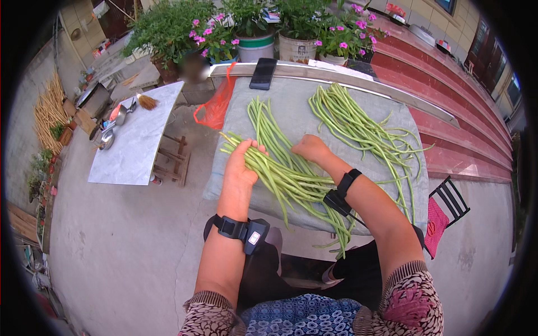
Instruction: Sorting and aligning long green beans on a table.
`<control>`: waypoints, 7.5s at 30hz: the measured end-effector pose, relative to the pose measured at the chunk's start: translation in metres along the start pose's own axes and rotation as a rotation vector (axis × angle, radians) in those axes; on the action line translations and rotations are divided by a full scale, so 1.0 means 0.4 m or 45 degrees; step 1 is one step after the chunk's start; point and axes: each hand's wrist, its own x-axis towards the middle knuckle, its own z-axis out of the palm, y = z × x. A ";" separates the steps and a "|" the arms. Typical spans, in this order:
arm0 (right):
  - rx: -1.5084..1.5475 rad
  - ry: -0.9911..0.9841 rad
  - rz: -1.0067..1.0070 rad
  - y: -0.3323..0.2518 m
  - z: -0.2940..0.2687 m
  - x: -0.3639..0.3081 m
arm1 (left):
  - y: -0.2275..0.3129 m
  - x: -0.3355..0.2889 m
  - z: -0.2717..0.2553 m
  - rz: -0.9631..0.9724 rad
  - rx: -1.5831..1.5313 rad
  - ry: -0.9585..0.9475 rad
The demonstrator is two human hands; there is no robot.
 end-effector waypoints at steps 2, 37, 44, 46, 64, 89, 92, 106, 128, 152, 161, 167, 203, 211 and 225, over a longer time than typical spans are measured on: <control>0.070 -0.261 0.247 -0.050 -0.020 -0.010 | 0.011 -0.012 -0.003 0.025 0.009 0.006; 0.224 0.450 -0.456 0.004 -0.137 -0.358 | -0.036 0.014 0.008 0.046 -0.208 -0.239; 0.083 0.386 -0.533 -0.012 -0.133 -0.386 | -0.036 -0.011 0.024 0.164 -0.169 -0.169; 0.122 0.383 -0.544 0.001 -0.130 -0.379 | -0.034 -0.013 0.028 0.158 -0.170 -0.186; -0.174 0.421 -0.481 0.034 -0.144 -0.355 | -0.021 -0.017 0.036 0.202 -0.191 -0.207; -0.080 0.093 -0.357 0.125 -0.304 -0.392 | 0.033 -0.020 0.003 0.148 0.053 0.076; 0.296 -0.021 -0.264 0.067 -0.216 -0.287 | 0.026 -0.008 -0.002 0.155 0.071 0.044; -0.072 0.076 0.022 -0.010 -0.005 -0.070 | 0.019 -0.031 0.013 0.055 0.134 0.044; 0.443 -0.068 -0.524 -0.023 -0.196 -0.316 | 0.013 -0.020 0.030 0.065 0.039 -0.161; 0.237 -0.133 -0.080 0.138 -0.127 -0.258 | 0.026 -0.035 0.030 0.218 -0.291 -0.404; 0.390 0.351 -0.139 0.077 -0.236 -0.372 | 0.037 -0.033 0.022 0.191 -0.415 -0.363; -0.127 -0.226 -0.123 0.116 -0.249 -0.361 | 0.052 0.001 -0.029 0.215 -0.325 -0.199; 1.682 0.086 0.313 0.003 -0.126 -0.082 | 0.047 -0.022 -0.001 0.121 -0.079 0.047; 1.157 0.326 -0.394 -0.098 -0.160 -0.239 | 0.042 -0.046 0.038 0.168 0.023 -0.269; 0.501 0.462 -0.628 -0.089 -0.157 -0.277 | 0.044 -0.069 0.046 0.311 -0.199 -0.570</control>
